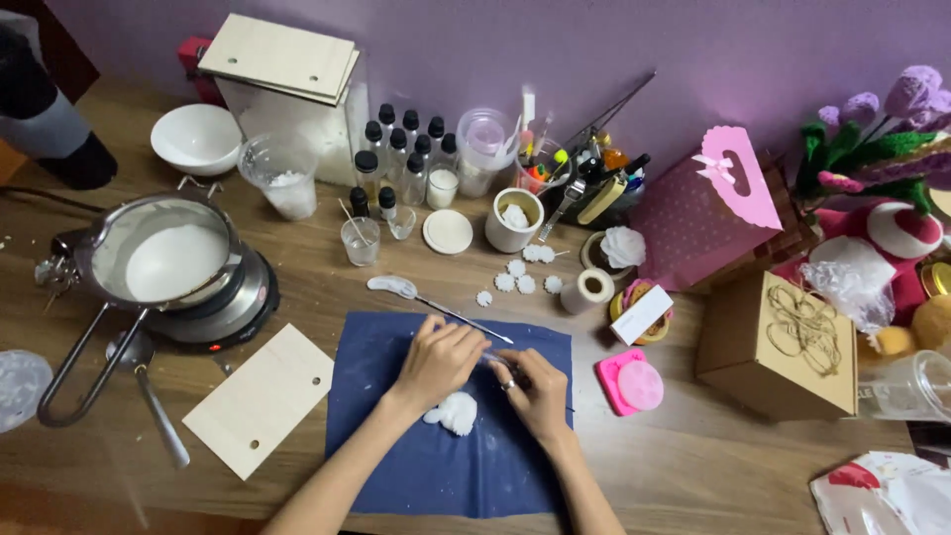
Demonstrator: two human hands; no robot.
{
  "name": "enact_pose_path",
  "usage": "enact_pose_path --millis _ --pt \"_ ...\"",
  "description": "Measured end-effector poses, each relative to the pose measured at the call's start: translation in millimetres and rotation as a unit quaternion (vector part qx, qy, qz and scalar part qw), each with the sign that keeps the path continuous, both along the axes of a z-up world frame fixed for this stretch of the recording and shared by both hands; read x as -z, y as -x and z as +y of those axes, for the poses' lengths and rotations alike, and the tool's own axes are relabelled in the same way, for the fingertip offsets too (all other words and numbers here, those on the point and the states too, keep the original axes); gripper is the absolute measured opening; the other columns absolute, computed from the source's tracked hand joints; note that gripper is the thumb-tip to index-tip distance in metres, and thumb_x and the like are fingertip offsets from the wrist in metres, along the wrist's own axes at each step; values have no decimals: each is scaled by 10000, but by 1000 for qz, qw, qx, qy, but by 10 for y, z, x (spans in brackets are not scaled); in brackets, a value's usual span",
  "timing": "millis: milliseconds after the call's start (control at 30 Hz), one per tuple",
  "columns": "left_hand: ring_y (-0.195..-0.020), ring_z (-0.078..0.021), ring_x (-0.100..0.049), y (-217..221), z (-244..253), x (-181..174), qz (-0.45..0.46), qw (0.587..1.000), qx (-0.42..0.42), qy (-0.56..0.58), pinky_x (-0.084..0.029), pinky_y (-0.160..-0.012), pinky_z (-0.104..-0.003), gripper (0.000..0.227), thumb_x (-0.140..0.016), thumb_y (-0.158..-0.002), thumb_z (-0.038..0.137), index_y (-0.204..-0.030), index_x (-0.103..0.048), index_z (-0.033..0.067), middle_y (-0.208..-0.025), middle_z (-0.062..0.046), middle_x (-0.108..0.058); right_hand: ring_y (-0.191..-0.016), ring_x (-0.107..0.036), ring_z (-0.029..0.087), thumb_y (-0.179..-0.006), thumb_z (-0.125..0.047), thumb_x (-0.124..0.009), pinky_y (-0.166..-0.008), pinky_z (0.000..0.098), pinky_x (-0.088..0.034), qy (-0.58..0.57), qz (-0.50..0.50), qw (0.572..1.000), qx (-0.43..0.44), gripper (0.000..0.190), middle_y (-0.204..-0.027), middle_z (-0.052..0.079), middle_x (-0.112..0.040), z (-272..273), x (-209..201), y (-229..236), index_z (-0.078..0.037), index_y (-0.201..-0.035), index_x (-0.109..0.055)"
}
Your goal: Shaping and sculpting a small white figure from a soft material using hands and a fine metal tool.
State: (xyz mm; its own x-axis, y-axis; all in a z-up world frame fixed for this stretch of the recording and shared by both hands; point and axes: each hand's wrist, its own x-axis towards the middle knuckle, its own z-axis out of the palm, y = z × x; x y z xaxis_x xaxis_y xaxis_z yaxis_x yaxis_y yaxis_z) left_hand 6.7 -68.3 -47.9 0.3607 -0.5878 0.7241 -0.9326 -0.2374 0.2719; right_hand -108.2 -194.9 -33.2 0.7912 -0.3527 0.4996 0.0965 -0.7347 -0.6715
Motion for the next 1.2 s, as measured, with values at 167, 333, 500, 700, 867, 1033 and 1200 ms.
enact_pose_path --millis 167,333,500,700,867,1033,1200 --pt "-561 -157 -589 -79 186 14 60 998 8 10 -431 -644 -277 164 -562 -878 197 -716 -547 177 -581 28 -548 -468 -599 207 -790 -145 -707 -417 270 -466 20 -20 1000 -1 49 -597 30 -632 12 20 -64 -129 -834 -722" --pt "-563 -147 -550 -63 180 -112 53 998 5 16 -411 -666 -282 171 -614 -845 248 -701 -543 191 -586 43 -518 -493 -611 219 -810 -152 -686 -430 266 -480 33 -16 999 5 31 -624 -3 -647 -92 176 -42 -153 -790 -711" --pt "-565 -154 -545 14 147 -72 57 998 30 24 -403 -719 -295 158 -597 -883 244 -743 -603 170 -575 34 -510 -443 -565 213 -847 -193 -649 -403 252 -458 70 -20 997 14 50 -605 -17 -577 -123 240 -11 -168 -810 -671" --pt "-497 -128 -556 60 123 178 93 995 13 15 -400 -667 -253 241 -582 -896 262 -666 -566 194 -504 64 -524 -445 -569 205 -843 -224 -669 -406 258 -464 40 -31 999 4 95 -629 -3 -592 -130 117 -7 -160 -913 -680" --pt "-534 -128 -563 82 131 8 58 998 13 27 -407 -700 -272 190 -597 -897 260 -722 -608 188 -550 51 -559 -394 -534 191 -843 -216 -665 -378 249 -446 44 -49 998 -10 82 -613 -10 -591 -166 197 -2 -153 -887 -692" --pt "-622 -120 -576 69 146 -89 37 998 22 40 -393 -767 -299 74 -636 -870 197 -801 -658 183 -634 62 -589 -378 -526 159 -827 -224 -682 -370 230 -438 38 -51 998 -19 89 -610 -29 -601 -135 85 -13 -152 -877 -699" --pt "-627 -135 -565 26 134 -12 33 999 26 28 -393 -727 -290 59 -638 -827 98 -813 -645 155 -678 42 -586 -604 -655 198 -736 -293 -777 -545 280 -517 145 -35 980 136 256 -783 8 -691 -302 -41 25 -198 -954 -683"
